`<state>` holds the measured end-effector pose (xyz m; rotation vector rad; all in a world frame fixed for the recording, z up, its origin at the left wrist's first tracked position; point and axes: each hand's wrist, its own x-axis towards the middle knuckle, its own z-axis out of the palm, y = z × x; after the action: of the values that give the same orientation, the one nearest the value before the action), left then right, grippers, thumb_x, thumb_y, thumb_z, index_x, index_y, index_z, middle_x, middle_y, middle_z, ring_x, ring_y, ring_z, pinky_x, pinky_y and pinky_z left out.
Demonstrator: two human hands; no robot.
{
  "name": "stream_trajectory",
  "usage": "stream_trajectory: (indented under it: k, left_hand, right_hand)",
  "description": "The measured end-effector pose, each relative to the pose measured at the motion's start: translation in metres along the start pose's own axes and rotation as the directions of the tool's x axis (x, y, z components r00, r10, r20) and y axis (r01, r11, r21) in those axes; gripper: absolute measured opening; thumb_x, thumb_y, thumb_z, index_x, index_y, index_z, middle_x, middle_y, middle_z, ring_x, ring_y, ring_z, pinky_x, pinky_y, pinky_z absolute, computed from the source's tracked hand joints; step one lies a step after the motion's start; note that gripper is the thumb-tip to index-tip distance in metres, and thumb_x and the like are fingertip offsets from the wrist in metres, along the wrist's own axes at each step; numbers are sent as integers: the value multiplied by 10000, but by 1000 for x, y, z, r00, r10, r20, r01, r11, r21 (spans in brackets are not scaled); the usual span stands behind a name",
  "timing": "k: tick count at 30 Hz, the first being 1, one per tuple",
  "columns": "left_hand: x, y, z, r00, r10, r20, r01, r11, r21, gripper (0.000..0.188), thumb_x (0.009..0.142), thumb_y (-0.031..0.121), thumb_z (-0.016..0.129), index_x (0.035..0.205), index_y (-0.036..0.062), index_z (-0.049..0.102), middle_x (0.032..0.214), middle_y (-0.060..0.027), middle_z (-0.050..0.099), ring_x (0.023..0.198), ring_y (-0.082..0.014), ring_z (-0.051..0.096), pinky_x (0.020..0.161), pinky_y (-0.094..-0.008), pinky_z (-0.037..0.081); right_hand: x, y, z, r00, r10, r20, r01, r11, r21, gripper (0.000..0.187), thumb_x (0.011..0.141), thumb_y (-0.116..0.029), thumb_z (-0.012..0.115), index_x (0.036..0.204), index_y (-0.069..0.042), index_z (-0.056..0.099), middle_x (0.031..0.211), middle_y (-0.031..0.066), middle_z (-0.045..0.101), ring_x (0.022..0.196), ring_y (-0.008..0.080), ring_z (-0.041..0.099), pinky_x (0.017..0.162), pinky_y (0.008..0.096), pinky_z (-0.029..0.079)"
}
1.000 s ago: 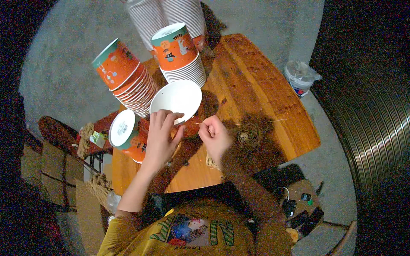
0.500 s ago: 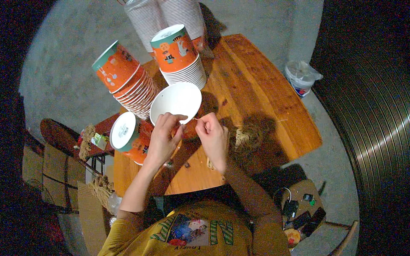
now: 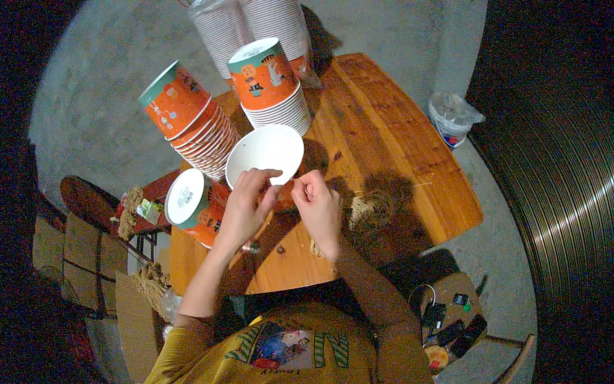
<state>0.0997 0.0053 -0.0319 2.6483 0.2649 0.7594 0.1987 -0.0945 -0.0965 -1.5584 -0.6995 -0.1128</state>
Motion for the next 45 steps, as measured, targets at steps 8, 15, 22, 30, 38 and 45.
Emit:
stream_trajectory:
  k: [8, 15, 22, 30, 38, 45]
  left_hand:
    - [40, -31, -9, 866, -149, 477, 266, 945, -188, 242, 933, 132, 508, 1139, 13, 550, 855, -97, 613, 826, -142, 536, 772, -293, 439]
    - [46, -44, 4, 851, -90, 518, 285, 906, -312, 157, 874, 171, 547, 903, 18, 570, 708, -56, 557, 659, -127, 474, 644, -286, 431]
    - [40, -40, 4, 931, -168, 325, 315, 821, -475, 161, 872, 173, 550, 844, 15, 540, 708, -28, 552, 645, -95, 474, 602, -260, 425]
    - [34, -27, -4, 894, -159, 418, 398, 709, -582, 143, 878, 132, 578, 963, 26, 532, 846, 12, 569, 780, -64, 501, 729, -201, 419]
    - [30, -30, -4, 865, -71, 497, 408, 677, -612, 148, 885, 99, 596, 1013, 26, 582, 863, 21, 559, 808, -61, 498, 746, -213, 420]
    - [25, -22, -6, 947, 67, 313, 86, 889, -450, 130, 865, 104, 602, 967, 24, 596, 866, -46, 580, 816, -146, 556, 776, -275, 450]
  right_hand:
    - [2, -4, 3, 1000, -8, 29, 9, 999, -35, 109, 811, -95, 628, 787, -57, 529, 547, 109, 501, 429, 239, 483, 439, 356, 394]
    - [4, -8, 1, 998, 24, 61, -20, 998, -67, 109, 815, -110, 629, 796, -52, 538, 548, 121, 502, 430, 238, 482, 439, 350, 388]
    - [8, -5, -12, 934, 48, 353, -56, 998, 13, 104, 863, -113, 604, 867, -27, 546, 620, 44, 546, 548, 75, 485, 501, 272, 400]
    - [8, 8, -11, 862, 104, 496, -192, 973, 131, 95, 899, -117, 569, 887, -36, 521, 640, -17, 507, 567, 30, 428, 498, 225, 339]
    - [11, -4, -14, 829, 180, 530, -278, 954, 111, 75, 888, -65, 564, 838, -20, 531, 643, -80, 454, 563, 0, 371, 479, 190, 278]
    - [13, 4, -8, 844, 132, 520, -265, 945, 191, 71, 890, -67, 554, 898, 2, 541, 703, -46, 514, 616, 8, 432, 518, 195, 331]
